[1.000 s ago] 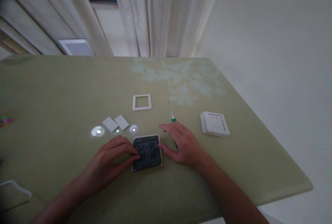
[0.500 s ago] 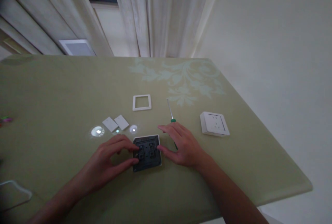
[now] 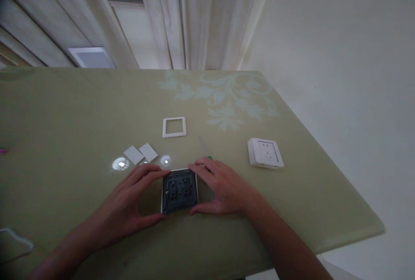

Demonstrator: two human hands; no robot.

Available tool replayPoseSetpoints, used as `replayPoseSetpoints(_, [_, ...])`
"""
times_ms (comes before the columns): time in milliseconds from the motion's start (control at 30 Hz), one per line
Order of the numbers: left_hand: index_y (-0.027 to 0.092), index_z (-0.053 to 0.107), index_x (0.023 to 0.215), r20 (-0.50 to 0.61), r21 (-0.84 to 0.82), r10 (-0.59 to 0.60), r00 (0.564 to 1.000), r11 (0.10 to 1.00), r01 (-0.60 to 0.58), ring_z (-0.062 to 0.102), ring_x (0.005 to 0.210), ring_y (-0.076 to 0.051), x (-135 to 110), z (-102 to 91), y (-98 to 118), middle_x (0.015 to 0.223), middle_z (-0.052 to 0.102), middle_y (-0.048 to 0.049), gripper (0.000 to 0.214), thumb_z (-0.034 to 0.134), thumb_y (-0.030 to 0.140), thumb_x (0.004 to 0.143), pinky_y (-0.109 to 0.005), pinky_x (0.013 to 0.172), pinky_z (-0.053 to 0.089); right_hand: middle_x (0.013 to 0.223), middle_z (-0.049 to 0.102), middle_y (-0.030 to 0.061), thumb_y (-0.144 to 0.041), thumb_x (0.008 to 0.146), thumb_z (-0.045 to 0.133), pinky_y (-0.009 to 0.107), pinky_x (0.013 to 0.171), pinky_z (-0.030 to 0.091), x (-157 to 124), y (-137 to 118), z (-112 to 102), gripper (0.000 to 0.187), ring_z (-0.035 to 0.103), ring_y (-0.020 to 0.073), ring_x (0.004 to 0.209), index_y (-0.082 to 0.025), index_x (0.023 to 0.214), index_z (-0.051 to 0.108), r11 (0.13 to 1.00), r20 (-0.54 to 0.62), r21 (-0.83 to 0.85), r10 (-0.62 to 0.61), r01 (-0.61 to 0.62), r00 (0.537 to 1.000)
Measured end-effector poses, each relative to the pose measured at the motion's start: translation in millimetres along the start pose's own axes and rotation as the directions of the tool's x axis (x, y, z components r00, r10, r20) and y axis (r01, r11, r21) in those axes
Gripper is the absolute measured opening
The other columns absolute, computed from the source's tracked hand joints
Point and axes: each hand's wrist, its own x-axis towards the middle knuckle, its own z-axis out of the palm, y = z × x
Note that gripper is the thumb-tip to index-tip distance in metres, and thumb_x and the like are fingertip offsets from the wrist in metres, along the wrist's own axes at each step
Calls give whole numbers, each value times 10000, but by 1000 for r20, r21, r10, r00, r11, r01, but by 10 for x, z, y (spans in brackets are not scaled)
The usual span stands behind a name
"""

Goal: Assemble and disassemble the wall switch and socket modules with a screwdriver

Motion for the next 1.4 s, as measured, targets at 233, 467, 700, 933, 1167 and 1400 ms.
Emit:
replayPoseSetpoints(233, [380, 484, 1511, 22, -130, -22, 1000, 991, 25, 601, 1381, -343, -17, -20, 26, 1495, 561, -74, 793, 890, 263, 840, -575, 1170, 568, 1479, 646, 235, -697, 847, 882, 527, 1131, 570, 0, 8, -6, 997, 669, 382, 1339, -166, 1604, 511, 1000, -13, 8, -13, 13, 1000])
replayPoseSetpoints(467, [386, 443, 1511, 11, -270, -63, 998, 961, 63, 478, 1512, -370, -8, 26, 56, 1580, 459, -83, 855, 885, 222, 799, -610, 1263, 483, 1468, 652, 231, -691, 850, 883, 535, 1119, 575, -1, -3, -2, 986, 673, 382, 1333, -172, 1599, 506, 1000, -20, 15, -21, 22, 1000])
replayPoseSetpoints(700, [410, 410, 1551, 29, -317, -60, 998, 946, 66, 621, 1357, -346, 14, -3, 17, 1501, 593, -67, 874, 854, 205, 827, -579, 1163, 559, 1436, 671, 224, -681, 868, 867, 530, 1098, 582, 28, -30, -13, 940, 682, 374, 1304, -153, 1553, 501, 999, -13, 35, -4, 4, 1000])
replayPoseSetpoints(933, [407, 423, 1533, 38, -333, -55, 998, 941, 64, 596, 1415, -337, 25, 16, 24, 1528, 578, -65, 837, 856, 217, 841, -580, 1197, 533, 1417, 673, 212, -611, 865, 896, 526, 1097, 578, 26, -43, -29, 900, 681, 363, 1291, -147, 1528, 503, 999, -16, 39, -7, 8, 1000])
replayPoseSetpoints(1167, [410, 381, 1559, 112, -375, -75, 991, 920, 112, 605, 1408, -330, 22, 23, -6, 1539, 570, -72, 859, 857, 226, 868, -586, 1201, 529, 1447, 665, 211, -624, 869, 893, 522, 1130, 564, 23, -48, -43, 912, 667, 363, 1327, -171, 1563, 511, 998, -16, 60, 5, -4, 1000])
replayPoseSetpoints(1400, [412, 387, 1581, 71, -343, -42, 997, 937, 64, 599, 1451, -335, 18, 47, -35, 1580, 576, -74, 854, 870, 266, 892, -606, 1225, 519, 1475, 653, 190, -603, 863, 909, 517, 1145, 566, 8, -23, -41, 934, 664, 353, 1346, -213, 1605, 498, 997, -5, 80, 11, -10, 1000])
